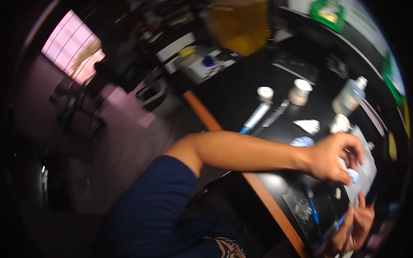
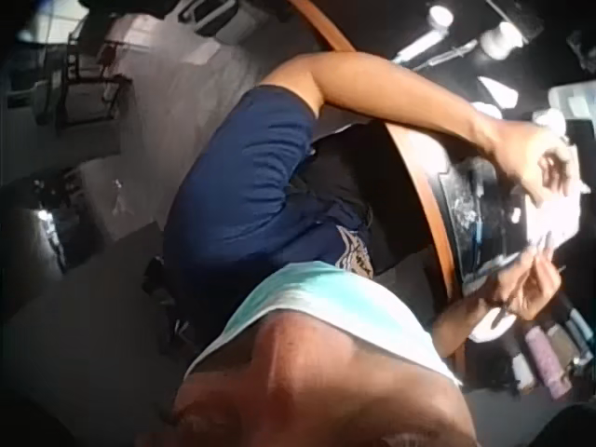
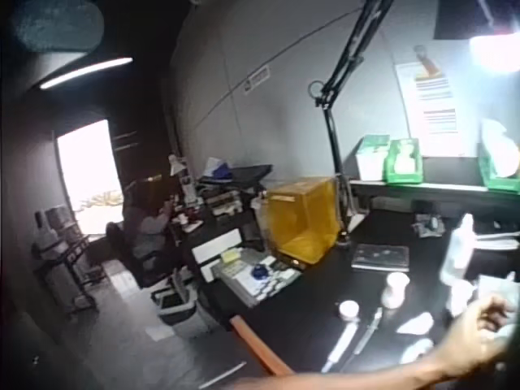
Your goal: The person details a dental prosthesis on a model using dental carving tools and tweezers at a desk. Then, the person carries the prosthesis to a dental furnace, loads it inside using tweezers, and presses buttons on the machine's control panel.
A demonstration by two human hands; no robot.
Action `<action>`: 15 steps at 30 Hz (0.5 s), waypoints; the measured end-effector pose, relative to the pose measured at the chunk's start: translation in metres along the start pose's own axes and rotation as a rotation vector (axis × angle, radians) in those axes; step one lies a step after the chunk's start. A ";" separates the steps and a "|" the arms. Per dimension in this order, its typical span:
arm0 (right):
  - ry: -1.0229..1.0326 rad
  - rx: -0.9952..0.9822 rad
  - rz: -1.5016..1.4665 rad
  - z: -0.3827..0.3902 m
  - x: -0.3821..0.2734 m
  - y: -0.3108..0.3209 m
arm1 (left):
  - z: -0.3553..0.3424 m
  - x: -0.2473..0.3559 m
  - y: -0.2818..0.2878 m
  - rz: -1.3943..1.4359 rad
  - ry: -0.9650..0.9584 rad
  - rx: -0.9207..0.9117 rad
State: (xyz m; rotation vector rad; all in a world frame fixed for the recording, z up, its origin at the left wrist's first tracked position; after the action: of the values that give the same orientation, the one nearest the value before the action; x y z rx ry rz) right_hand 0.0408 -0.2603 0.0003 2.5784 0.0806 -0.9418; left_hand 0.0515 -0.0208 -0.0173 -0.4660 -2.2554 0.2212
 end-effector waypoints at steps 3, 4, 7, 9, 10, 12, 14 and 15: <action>0.015 -0.043 0.026 -0.007 -0.009 -0.011 | -0.002 0.003 0.011 -0.093 0.013 0.087; 0.020 -0.088 0.043 -0.009 -0.012 -0.014 | 0.000 0.009 0.016 -0.128 0.020 0.115; 0.054 -0.165 0.049 -0.014 -0.016 -0.022 | 0.001 -0.001 0.013 -0.179 -0.045 0.178; 0.076 -0.077 0.074 -0.018 -0.031 -0.030 | 0.005 0.000 0.010 -0.214 -0.083 0.189; 0.073 -0.080 0.104 -0.017 -0.030 -0.027 | 0.006 0.001 0.008 -0.209 -0.064 0.189; 0.099 -0.088 0.063 -0.020 -0.030 -0.029 | 0.006 0.004 0.005 -0.256 -0.047 0.215; 0.048 -0.087 0.098 -0.018 -0.031 -0.026 | 0.004 -0.002 0.004 -0.248 -0.070 0.222; 0.056 -0.079 0.090 -0.018 -0.029 -0.024 | 0.003 -0.001 0.003 -0.248 -0.086 0.230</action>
State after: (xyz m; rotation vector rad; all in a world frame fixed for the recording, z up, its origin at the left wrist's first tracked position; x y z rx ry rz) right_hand 0.0250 -0.2288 0.0231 2.5139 0.0170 -0.8172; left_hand 0.0506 -0.0189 -0.0209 -0.0554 -2.3099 0.3725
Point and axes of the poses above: each hand's wrist, its own z-axis away from the middle knuckle, its own y-axis out of the back of the hand, x = y × z, the point moved 1 cm from there along -z, towards the middle knuckle, and after that the axes turned 9 degrees about -y, right-handed, at the moved point
